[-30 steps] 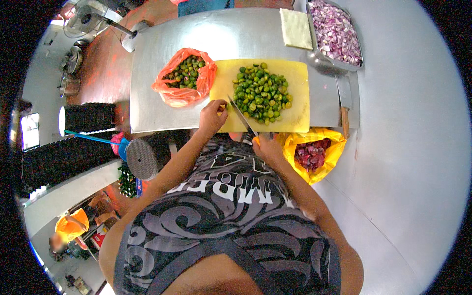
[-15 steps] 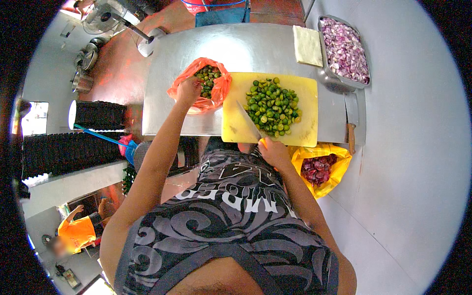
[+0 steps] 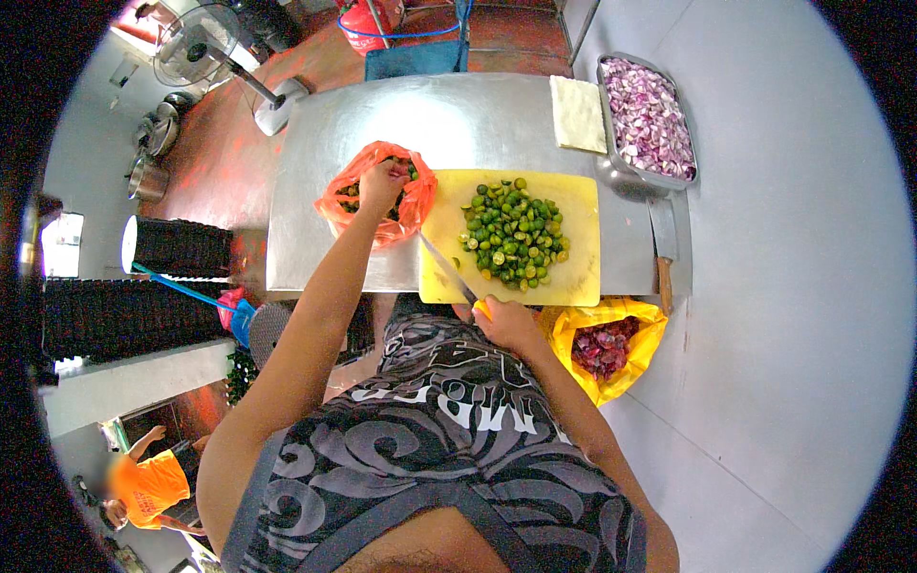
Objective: The person repeatedly picks small green vegetables from a red plastic bag and chops them on a yellow cutting board using a knife. The chopped pieces accumulate on the board throughout the clip.
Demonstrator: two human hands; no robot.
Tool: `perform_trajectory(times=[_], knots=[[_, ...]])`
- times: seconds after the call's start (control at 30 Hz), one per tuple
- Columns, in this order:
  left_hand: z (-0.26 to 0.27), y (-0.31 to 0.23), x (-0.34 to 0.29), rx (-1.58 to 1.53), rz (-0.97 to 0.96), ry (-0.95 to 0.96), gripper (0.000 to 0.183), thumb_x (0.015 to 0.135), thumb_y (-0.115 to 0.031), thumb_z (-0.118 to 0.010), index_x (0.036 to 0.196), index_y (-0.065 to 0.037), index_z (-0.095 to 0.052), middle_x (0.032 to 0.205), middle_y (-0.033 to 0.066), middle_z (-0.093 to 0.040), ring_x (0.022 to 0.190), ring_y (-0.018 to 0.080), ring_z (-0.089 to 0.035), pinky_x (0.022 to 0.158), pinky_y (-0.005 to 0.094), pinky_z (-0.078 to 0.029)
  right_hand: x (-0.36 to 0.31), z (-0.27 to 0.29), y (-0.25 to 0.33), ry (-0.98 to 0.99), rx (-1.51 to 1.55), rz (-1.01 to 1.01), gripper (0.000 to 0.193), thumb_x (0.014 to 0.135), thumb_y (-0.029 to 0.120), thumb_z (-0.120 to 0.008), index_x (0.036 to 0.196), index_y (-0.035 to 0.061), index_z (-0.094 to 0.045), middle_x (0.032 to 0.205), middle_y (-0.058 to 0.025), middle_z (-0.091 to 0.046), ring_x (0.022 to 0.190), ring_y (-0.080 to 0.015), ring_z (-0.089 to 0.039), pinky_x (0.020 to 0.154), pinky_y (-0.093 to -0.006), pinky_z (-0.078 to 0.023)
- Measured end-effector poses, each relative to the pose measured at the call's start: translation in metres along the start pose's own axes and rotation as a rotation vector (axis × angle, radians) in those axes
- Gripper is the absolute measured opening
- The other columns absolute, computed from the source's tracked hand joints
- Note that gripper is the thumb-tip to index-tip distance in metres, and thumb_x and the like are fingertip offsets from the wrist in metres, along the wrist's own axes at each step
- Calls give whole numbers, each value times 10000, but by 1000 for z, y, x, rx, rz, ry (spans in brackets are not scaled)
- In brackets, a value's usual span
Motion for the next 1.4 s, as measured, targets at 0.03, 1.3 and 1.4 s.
perform_trajectory(times=[0.03,1.3,1.4], knots=[[5,2,-2,-25,3,-41,180,795,-175,-754,947,-82,-737,915,105,-754,867,283,-725,802,403,-574,2,-4,0,-6,6,16,426,970,462,-560,965,37,-594,792,-262,-664,776,-482,-647,706,-572,-494],[41,22,-37,-439,170,-79,202,938,-130,-681,1092,-14,-741,924,126,-764,768,165,-753,695,290,-594,4,-10,-20,112,-90,69,448,981,503,-522,1025,63,-593,804,-258,-692,791,-468,-681,709,-588,-529],[48,19,-38,-190,92,-46,285,897,-154,-733,1154,-31,-720,958,128,-764,828,173,-748,755,310,-592,1,-5,-24,27,-101,36,438,972,504,-538,1007,71,-592,780,-254,-681,768,-472,-674,682,-588,-521]])
Point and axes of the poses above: each hand's wrist, its own x-axis towards the middle knuckle, its own z-axis out of the back of the hand, y = z × x, the point moved 4 cm from there along x, towards the middle knuckle
